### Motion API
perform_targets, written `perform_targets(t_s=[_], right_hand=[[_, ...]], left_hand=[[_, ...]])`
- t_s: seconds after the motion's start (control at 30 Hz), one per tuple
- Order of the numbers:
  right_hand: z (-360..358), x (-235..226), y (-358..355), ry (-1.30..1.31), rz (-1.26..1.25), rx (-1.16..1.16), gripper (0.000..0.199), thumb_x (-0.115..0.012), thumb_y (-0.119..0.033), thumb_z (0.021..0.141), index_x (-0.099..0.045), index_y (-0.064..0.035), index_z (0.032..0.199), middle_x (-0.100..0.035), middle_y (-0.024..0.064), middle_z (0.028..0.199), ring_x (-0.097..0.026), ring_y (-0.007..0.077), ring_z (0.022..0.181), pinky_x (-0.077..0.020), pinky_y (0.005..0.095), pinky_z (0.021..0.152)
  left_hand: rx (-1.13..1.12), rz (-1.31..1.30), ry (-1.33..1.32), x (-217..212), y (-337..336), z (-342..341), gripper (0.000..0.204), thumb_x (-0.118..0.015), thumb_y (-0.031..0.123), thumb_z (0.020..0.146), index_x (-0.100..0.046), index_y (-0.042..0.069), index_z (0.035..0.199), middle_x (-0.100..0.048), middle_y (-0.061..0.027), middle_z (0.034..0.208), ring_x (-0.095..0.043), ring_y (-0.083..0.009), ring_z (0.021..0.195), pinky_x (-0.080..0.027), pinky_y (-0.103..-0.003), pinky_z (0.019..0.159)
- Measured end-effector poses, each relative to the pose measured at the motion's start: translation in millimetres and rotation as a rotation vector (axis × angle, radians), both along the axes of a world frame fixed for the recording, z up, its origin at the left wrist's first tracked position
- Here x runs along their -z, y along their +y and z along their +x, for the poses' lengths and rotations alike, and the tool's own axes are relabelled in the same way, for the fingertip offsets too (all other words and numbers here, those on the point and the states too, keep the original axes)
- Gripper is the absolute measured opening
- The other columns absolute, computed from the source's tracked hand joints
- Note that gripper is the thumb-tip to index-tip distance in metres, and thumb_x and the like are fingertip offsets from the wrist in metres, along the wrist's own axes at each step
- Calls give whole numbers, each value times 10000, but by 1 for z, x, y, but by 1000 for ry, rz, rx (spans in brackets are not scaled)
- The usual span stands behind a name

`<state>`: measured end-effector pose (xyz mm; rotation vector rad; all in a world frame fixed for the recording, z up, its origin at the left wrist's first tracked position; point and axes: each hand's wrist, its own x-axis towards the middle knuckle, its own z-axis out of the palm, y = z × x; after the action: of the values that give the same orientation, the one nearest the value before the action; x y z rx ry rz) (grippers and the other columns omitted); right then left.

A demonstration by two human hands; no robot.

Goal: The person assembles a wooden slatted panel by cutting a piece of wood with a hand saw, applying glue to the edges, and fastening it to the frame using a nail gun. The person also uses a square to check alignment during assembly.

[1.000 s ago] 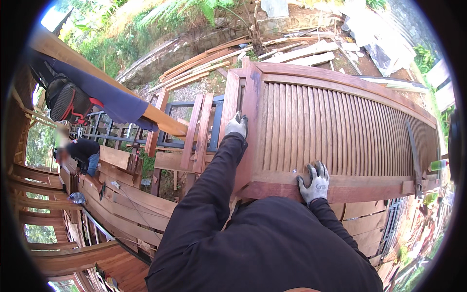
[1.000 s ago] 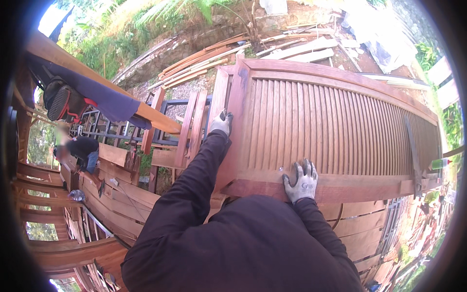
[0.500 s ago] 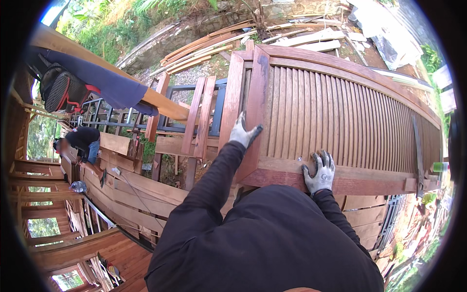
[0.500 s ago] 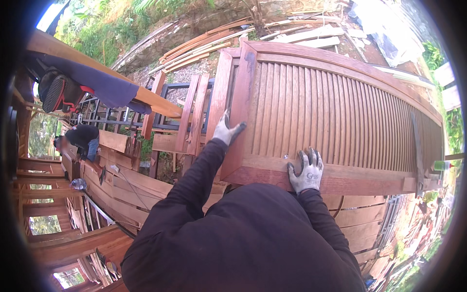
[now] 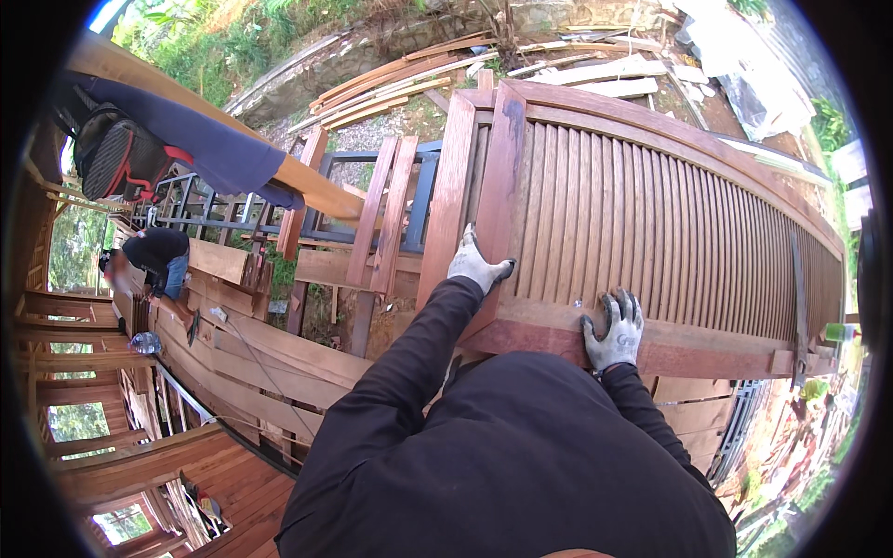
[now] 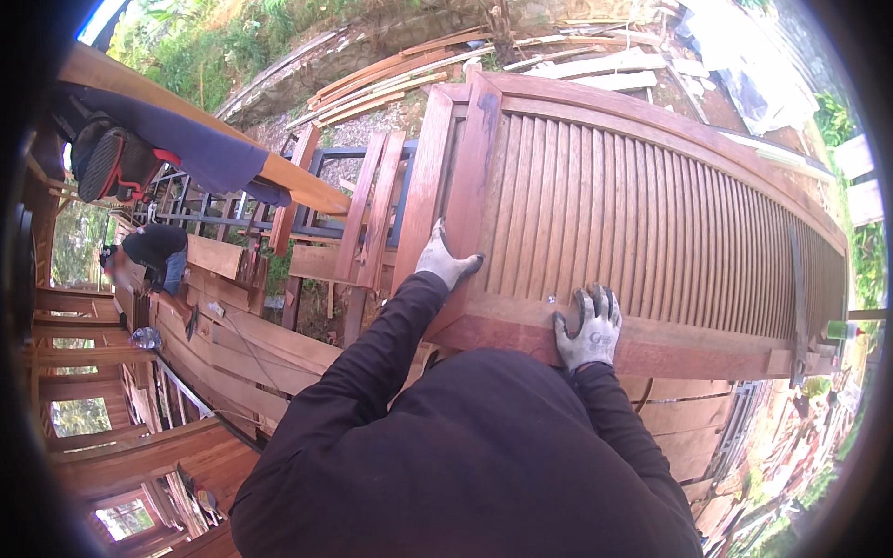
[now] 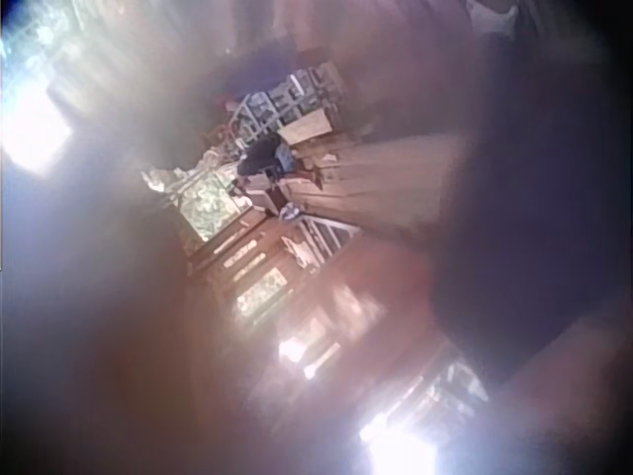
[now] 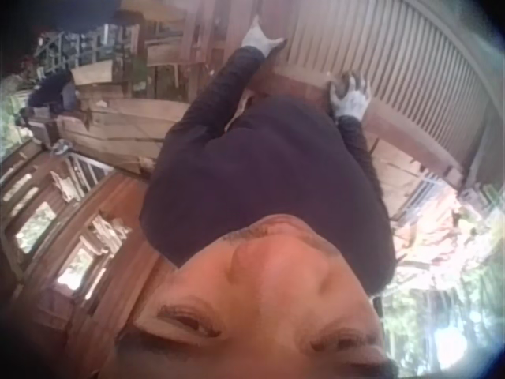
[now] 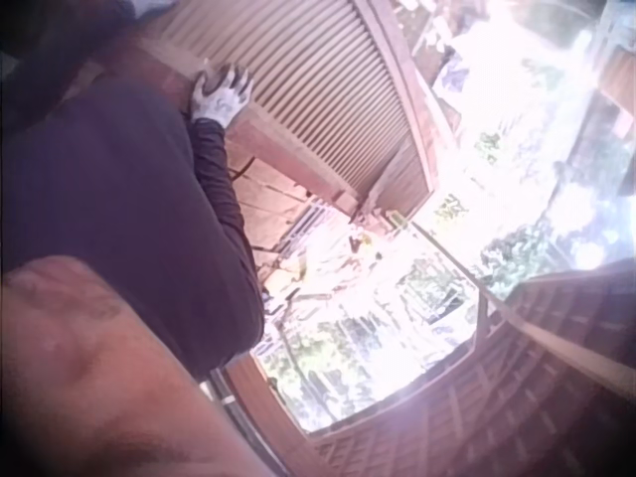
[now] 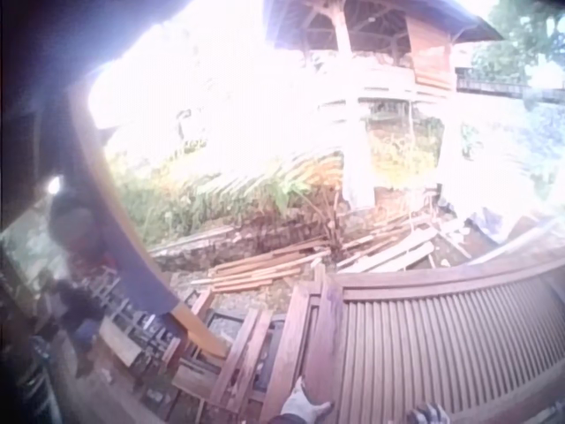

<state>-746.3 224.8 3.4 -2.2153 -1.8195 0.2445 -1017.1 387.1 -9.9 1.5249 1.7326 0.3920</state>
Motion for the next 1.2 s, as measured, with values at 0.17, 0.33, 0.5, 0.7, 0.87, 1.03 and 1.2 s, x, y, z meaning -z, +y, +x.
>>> perform_targets(t_s=[0.17, 0.33, 0.5, 0.7, 0.87, 1.03, 1.2], right_hand=[[1, 2, 0, -4, -4, -1, 608, -742, -407, 843, -582, -111, 1349, -467, 155, 1472, -347, 387, 1443, -289, 524, 1184], [-1, -1, 2, -1, -7, 2, 601, -745, -401, 841, -584, -116, 1345, -465, 148, 1473, -346, 382, 1446, -289, 526, 1184], [-1, 1, 1, 2, 15, -13, 595, -751, -381, 837, -585, -115, 1342, -471, 154, 1464, -354, 385, 1439, -293, 530, 1182], [1, 2, 2, -29, 72, -64, 573, -748, -354, 849, -579, -107, 1338, -483, 145, 1456, -373, 383, 1425, -308, 524, 1178], [3, 7, -1, -46, 43, -67, 595, -748, -366, 861, -555, -114, 1365, -469, 134, 1472, -356, 377, 1439, -299, 527, 1187], [3, 6, 0, -53, 35, -76, 610, -750, -357, 860, -539, -116, 1379, -454, 142, 1483, -343, 385, 1445, -296, 531, 1188], [4, 8, 2, -64, 43, -73, 622, -751, -341, 852, -530, -108, 1385, -455, 157, 1475, -343, 394, 1441, -294, 535, 1188]], left_hand=[[-14, -26, -8, 0, 1, 0, 1189, -877, 397, 722, -175, -22, 1586, -434, -268, 1536, -451, -345, 1427, -370, -365, 1178], [3, -42, -13, -7, 4, 1, 1193, -874, 402, 728, -165, -29, 1584, -425, -271, 1542, -436, -351, 1436, -354, -366, 1190], [5, -36, -37, -9, 3, 0, 1190, -883, 356, 734, -156, -47, 1586, -380, -301, 1564, -401, -351, 1464, -325, -352, 1210], [25, -23, -20, -14, -1, 0, 1194, -869, 384, 741, -144, -46, 1587, -391, -306, 1550, -434, -361, 1436, -349, -359, 1193], [32, -62, -6, -14, -2, 2, 1209, -869, 394, 751, -118, -39, 1594, -376, -292, 1564, -413, -352, 1451, -331, -359, 1206], [37, -61, 8, -14, -2, 4, 1217, -858, 421, 760, -103, -35, 1598, -336, -284, 1589, -387, -352, 1465, -326, -361, 1210], [65, -49, -32, -10, 0, 1, 1249, -851, 481, 762, -89, -54, 1594, -286, -294, 1611, -348, -364, 1487, -306, -366, 1220]])
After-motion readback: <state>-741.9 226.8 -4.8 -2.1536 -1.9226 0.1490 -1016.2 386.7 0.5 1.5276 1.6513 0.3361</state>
